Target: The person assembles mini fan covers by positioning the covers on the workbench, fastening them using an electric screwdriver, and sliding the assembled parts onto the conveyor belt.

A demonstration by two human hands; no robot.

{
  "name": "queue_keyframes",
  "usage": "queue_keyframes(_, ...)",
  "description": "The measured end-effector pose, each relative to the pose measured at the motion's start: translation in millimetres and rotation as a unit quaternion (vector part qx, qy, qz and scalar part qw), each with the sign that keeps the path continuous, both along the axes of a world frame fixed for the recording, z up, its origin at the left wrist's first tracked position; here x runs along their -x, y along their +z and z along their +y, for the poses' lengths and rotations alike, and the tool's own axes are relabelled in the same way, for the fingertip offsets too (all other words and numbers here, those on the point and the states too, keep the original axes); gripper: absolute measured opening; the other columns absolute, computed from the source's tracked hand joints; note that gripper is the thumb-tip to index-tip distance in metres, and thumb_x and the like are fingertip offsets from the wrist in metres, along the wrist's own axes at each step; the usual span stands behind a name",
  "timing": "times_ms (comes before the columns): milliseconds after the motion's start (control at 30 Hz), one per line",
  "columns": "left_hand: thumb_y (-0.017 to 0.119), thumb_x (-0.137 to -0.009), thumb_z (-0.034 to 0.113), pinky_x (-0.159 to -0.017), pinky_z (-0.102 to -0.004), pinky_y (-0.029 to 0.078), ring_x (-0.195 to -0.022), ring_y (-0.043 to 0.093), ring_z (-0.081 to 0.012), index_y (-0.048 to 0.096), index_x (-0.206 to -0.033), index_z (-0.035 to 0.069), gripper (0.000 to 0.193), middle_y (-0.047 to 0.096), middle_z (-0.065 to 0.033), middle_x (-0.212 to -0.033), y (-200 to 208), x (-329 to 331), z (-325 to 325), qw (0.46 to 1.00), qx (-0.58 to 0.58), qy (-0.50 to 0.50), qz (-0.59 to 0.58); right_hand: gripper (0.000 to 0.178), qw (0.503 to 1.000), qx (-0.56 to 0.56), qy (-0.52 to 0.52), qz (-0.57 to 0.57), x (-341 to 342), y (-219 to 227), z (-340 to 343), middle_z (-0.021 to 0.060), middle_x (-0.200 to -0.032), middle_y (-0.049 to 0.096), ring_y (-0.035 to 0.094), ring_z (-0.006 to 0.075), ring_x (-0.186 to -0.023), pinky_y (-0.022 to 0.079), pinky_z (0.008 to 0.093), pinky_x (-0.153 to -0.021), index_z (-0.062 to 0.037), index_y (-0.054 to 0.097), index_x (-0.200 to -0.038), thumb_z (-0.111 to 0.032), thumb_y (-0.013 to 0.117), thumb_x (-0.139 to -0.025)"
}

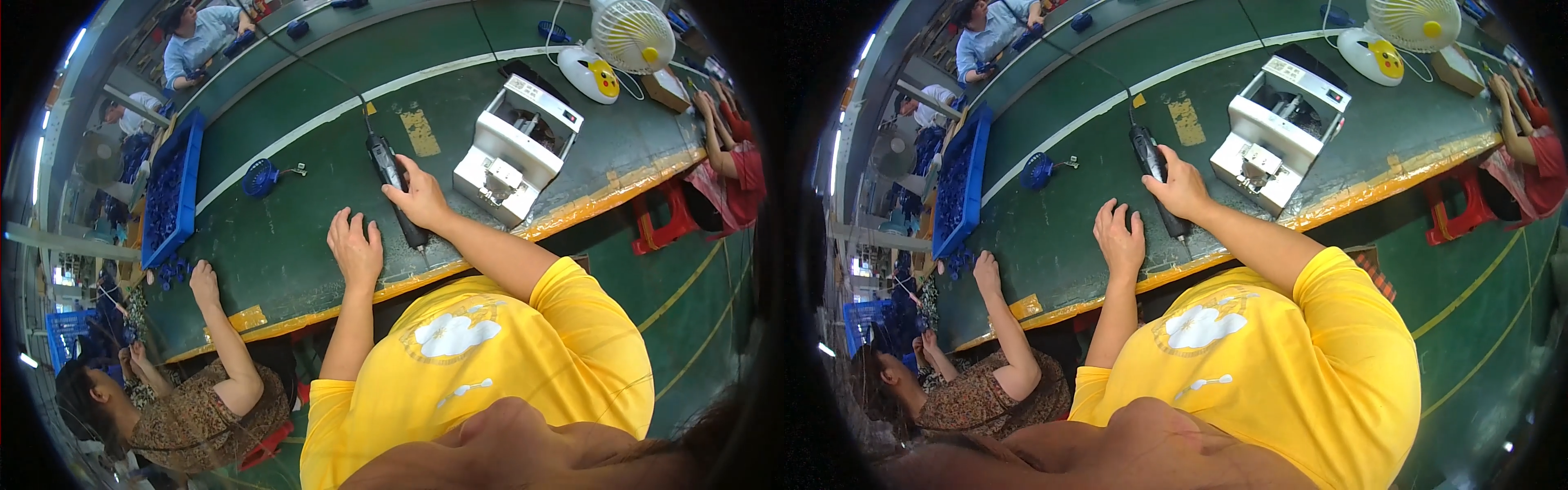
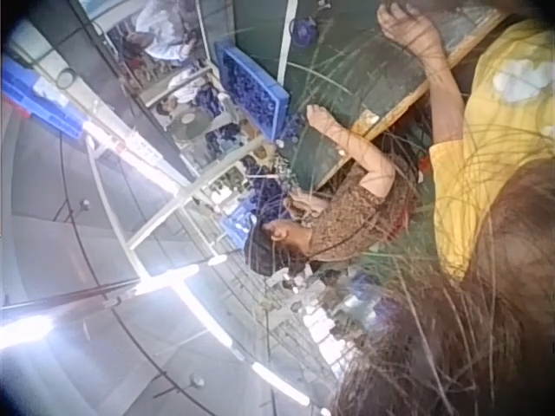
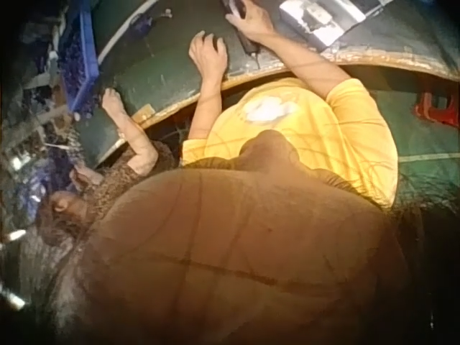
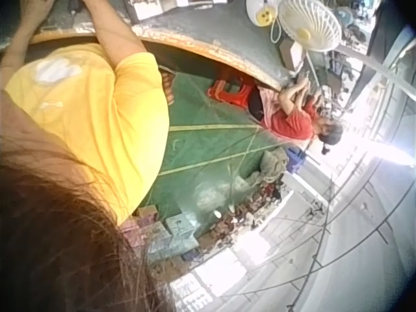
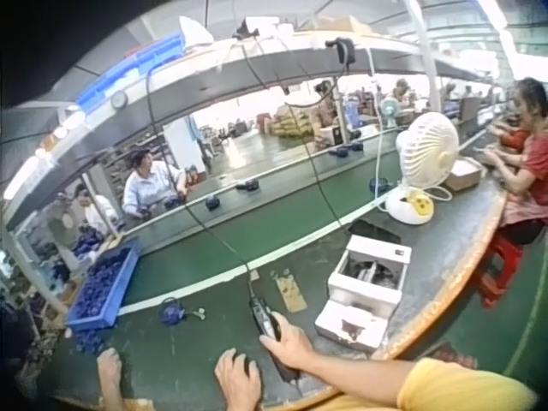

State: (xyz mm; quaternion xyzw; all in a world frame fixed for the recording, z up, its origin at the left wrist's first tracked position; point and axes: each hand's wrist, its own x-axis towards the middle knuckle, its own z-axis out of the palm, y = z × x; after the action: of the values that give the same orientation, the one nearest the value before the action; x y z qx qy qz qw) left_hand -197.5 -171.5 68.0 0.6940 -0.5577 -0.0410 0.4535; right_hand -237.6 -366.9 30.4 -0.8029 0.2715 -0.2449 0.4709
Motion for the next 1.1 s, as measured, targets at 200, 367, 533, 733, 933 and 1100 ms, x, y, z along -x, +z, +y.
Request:
queue_keyframes(200, 0.078, -0.098, 0.017, -0.094, -0.0456, 0.055, -0.106, 0.072, -0.0276, 0.081, -0.110, 0.001, 0.020, 0.079, -0.0131, -0.118, 7.6, 48.0, -63.8, 0.999, -0.004, -0.024, 0.036, 0.096, 0.999, 0.037, 0.001, 0.025, 37.0, 19.0, -56.9, 0.0341, -0.125, 0.078, 0.078, 0.0536, -0.114, 0.061, 0.0606, -0.100, -0.0018, 0.041, -0.175, -0.036, 0.083, -0.097)
queue_keyframes(367, 0.077, -0.099, 0.019, -0.093, -0.0447, 0.055, -0.104, 0.072, -0.0263, 0.081, -0.111, 0.001, 0.022, 0.078, -0.0124, -0.116, -13.8, 67.3, -141.3, 0.997, -0.018, -0.035, 0.069, 0.094, 0.999, 0.020, -0.017, 0.018, 81.5, -3.2, -139.6, 0.0335, -0.124, 0.078, 0.077, 0.0532, -0.114, 0.061, 0.0604, -0.100, -0.0023, 0.041, -0.174, -0.036, 0.082, -0.097)
queue_keyframes(533, 0.077, -0.101, 0.020, -0.091, -0.0438, 0.055, -0.102, 0.071, -0.0251, 0.081, -0.111, 0.000, 0.023, 0.078, -0.0116, -0.114, -57.5, 72.6, -221.1, 0.992, -0.042, -0.009, 0.122, 0.089, 0.999, -0.025, -0.007, 0.019, 119.1, -50.9, -188.7, 0.0316, -0.123, 0.078, 0.077, 0.0507, -0.113, 0.061, 0.0587, -0.099, -0.0021, 0.043, -0.172, -0.035, 0.082, -0.098)
queue_keyframes(733, 0.077, -0.102, 0.022, -0.089, -0.0428, 0.055, -0.100, 0.071, -0.0236, 0.082, -0.112, 0.000, 0.025, 0.078, -0.0107, -0.111, -74.1, 14.5, -227.0, 0.978, -0.076, 0.070, 0.180, 0.084, 0.994, -0.095, 0.048, 0.017, 84.8, -74.5, -186.0, 0.0292, -0.121, 0.078, 0.077, 0.0477, -0.111, 0.061, 0.0566, -0.097, -0.0019, 0.046, -0.168, -0.033, 0.081, -0.099)
queue_keyframes(933, 0.077, -0.104, 0.024, -0.087, -0.0418, 0.055, -0.097, 0.070, -0.0221, 0.082, -0.112, 0.000, 0.026, 0.078, -0.0098, -0.108, -55.3, -50.7, -162.8, 0.956, -0.059, 0.179, 0.226, 0.078, 0.982, -0.130, 0.137, 0.011, 24.5, -52.2, -124.1, 0.0269, -0.120, 0.078, 0.077, 0.0447, -0.109, 0.061, 0.0546, -0.096, -0.0016, 0.049, -0.165, -0.032, 0.081, -0.100)
queue_keyframes(1100, 0.077, -0.105, 0.026, -0.085, -0.0409, 0.054, -0.095, 0.070, -0.0209, 0.082, -0.113, -0.001, 0.028, 0.077, -0.0090, -0.106, -37.9, -73.9, -125.6, 0.934, -0.034, 0.253, 0.250, 0.074, 0.968, -0.154, 0.200, -0.004, 2.6, -31.4, -74.7, 0.0249, -0.118, 0.078, 0.077, 0.0421, -0.107, 0.061, 0.0529, -0.095, -0.0015, 0.051, -0.162, -0.031, 0.080, -0.101)
